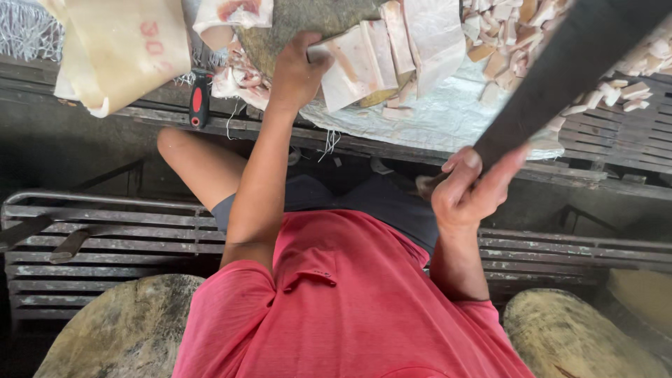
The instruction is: The person sits cross-legged on a metal grate floor and uses a large knife to cut a white, flexible sheet material into small rectangular pieces. The person holds the material with one hand and slices it repeatedly on a round wooden board, accumulating a pile of cut pieces.
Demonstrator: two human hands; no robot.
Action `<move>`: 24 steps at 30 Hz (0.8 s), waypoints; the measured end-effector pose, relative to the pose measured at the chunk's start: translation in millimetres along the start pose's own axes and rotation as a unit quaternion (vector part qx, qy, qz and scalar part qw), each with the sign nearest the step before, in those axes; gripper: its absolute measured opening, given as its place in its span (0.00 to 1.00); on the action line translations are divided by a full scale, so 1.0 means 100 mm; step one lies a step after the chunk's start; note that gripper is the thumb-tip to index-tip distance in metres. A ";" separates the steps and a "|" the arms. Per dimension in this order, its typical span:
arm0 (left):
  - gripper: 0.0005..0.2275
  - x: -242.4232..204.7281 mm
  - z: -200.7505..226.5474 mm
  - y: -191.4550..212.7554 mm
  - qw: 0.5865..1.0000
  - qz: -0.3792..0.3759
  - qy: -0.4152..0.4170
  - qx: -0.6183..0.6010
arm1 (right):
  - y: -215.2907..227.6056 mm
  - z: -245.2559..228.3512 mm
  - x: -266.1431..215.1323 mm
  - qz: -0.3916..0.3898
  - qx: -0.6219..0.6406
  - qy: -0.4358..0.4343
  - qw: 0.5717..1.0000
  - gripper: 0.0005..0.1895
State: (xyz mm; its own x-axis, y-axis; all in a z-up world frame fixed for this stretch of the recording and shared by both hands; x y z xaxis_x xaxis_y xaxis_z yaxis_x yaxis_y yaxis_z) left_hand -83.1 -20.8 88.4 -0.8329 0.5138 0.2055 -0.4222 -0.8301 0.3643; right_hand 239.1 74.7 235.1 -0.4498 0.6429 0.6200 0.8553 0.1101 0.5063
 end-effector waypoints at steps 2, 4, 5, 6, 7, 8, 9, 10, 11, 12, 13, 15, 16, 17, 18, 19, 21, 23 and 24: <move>0.16 0.00 -0.01 0.02 1.000 -0.009 0.019 0.010 | -0.24 0.12 -0.21 -0.004 0.020 0.042 0.999 0.41; 0.14 -0.02 -0.02 0.07 1.000 -0.001 0.010 0.023 | -0.68 0.31 -0.47 -0.189 -0.121 0.066 0.972 0.42; 0.13 -0.04 0.00 0.08 0.999 0.011 -0.008 0.030 | -0.88 0.40 -0.64 -0.325 -0.206 0.057 0.921 0.41; 0.11 0.04 0.06 0.04 0.999 0.024 -0.036 0.029 | -0.86 0.47 -0.63 -0.301 -0.181 0.048 0.935 0.39; 0.10 0.11 0.06 -0.01 1.000 0.011 0.015 -0.009 | -0.83 0.51 -0.62 -0.277 -0.155 0.039 0.947 0.37; 0.09 0.04 0.01 0.01 0.996 -0.006 0.080 -0.037 | -0.78 0.47 -0.69 -0.264 -0.121 0.022 0.957 0.35; 0.09 -0.05 -0.03 0.03 0.987 -0.024 0.143 -0.065 | -0.71 0.43 -0.71 -0.266 -0.101 0.005 0.959 0.36; 0.08 -0.01 -0.01 -0.01 0.981 -0.008 0.167 -0.094 | -0.69 0.45 -0.58 -0.258 -0.083 0.001 0.963 0.36; 0.08 0.02 0.00 -0.07 0.974 0.007 0.191 -0.123 | -0.70 0.44 -0.44 -0.250 -0.066 -0.002 0.966 0.37; 0.08 -0.07 -0.02 -0.09 0.963 0.016 0.226 -0.148 | -0.63 0.40 -0.39 -0.237 -0.071 -0.048 0.968 0.35; 0.08 -0.10 -0.01 -0.07 0.977 0.034 0.177 -0.117 | -0.54 0.37 -0.32 -0.225 -0.077 -0.094 0.967 0.33; 0.07 -0.09 0.05 -0.06 0.993 0.068 0.074 -0.057 | -0.33 0.29 -0.21 -0.166 -0.060 -0.129 0.976 0.30; 0.09 -0.10 0.04 -0.04 0.996 0.056 0.072 -0.024 | -0.17 0.21 -0.22 -0.119 -0.035 -0.117 0.985 0.30; 0.10 -0.12 0.04 0.03 0.997 0.043 0.069 0.009 | -0.04 0.16 -0.25 -0.073 -0.010 -0.104 0.992 0.29; 0.11 -0.13 0.02 0.09 0.997 0.029 0.066 0.042 | -0.07 0.16 -0.33 -0.063 0.030 -0.100 0.993 0.31; 0.12 -0.14 0.00 0.16 0.997 0.026 0.059 0.044 | -0.15 0.17 -0.41 -0.053 0.069 -0.095 0.992 0.33; 0.13 -0.15 -0.01 0.27 0.998 0.021 0.043 0.051 | -0.42 0.18 -0.49 -0.117 0.011 0.002 0.993 0.33; 0.16 -0.23 -0.02 0.31 0.997 -0.003 0.070 0.026 | -0.71 0.10 -0.64 -0.262 -0.117 0.048 0.957 0.34; 0.17 -0.20 0.00 0.30 0.997 -0.011 0.073 0.011 | -0.76 0.11 -0.65 -0.323 -0.143 0.011 0.935 0.35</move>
State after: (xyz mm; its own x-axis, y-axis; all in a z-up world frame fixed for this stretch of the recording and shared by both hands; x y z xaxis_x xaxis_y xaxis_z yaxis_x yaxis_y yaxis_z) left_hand -79.1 -55.7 95.1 -0.8676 0.4933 0.0630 -0.4343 -0.8133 0.3873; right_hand 206.3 32.8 149.2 -0.8572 0.4957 0.1398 0.3007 0.2612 0.9173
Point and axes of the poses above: each hand's wrist, its own x-axis towards the middle knuckle, its own y-axis out of the back of the hand, z = x × y, the point moved 4 cm from there along x, towards the middle knuckle, and after that the axes turned 6 degrees about z, right-handed, at the moved point
